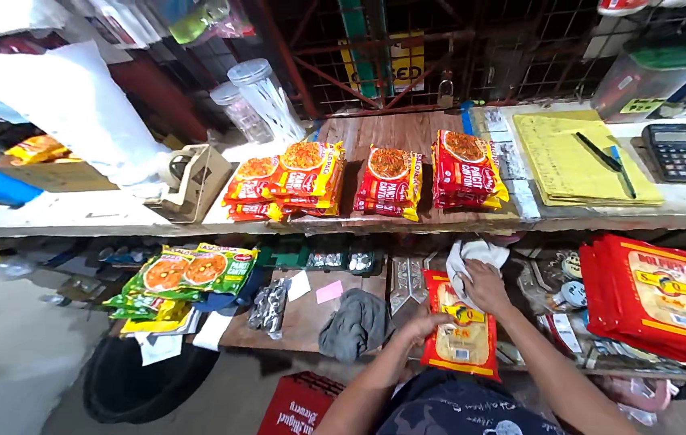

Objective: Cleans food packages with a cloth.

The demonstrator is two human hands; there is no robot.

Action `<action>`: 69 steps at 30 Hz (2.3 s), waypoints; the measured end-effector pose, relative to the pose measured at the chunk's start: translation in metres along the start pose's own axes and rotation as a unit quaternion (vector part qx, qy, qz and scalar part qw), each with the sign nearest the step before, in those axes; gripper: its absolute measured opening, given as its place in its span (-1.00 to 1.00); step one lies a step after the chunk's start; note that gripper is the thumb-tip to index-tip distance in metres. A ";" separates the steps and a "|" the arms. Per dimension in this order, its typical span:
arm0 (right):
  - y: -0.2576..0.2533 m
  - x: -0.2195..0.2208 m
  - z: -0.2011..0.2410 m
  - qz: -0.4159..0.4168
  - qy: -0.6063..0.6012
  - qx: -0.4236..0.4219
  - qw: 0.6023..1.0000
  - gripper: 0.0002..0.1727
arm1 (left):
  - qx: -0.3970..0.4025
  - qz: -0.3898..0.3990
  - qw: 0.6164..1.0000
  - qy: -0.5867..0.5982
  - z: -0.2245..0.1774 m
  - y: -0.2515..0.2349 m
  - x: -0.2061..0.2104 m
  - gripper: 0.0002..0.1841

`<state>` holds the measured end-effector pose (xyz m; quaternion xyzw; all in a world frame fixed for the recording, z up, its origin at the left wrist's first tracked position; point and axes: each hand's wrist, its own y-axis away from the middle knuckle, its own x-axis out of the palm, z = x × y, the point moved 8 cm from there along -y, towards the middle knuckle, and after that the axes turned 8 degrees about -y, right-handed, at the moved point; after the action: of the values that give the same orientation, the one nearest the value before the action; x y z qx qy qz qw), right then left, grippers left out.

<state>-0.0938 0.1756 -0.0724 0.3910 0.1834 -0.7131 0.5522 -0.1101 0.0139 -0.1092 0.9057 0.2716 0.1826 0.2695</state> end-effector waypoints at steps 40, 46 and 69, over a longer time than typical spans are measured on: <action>0.037 -0.072 0.001 -0.023 -0.324 -0.068 0.943 -0.73 | 0.292 -0.154 0.928 -0.171 -0.048 0.024 -0.018 -0.67; 0.033 -0.009 0.072 0.146 -0.057 -0.148 0.977 -0.36 | 0.215 -0.149 0.962 -0.081 -0.040 0.013 -0.014 -0.85; 0.040 -0.022 -0.030 0.134 -0.130 -0.029 0.982 -0.49 | 0.245 -0.209 0.947 -0.011 -0.024 0.006 -0.041 -0.87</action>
<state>-0.0443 0.1980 -0.0677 0.2999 0.0767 -0.6719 0.6729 -0.1513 -0.0053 -0.0940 0.8685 0.4885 0.0404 0.0742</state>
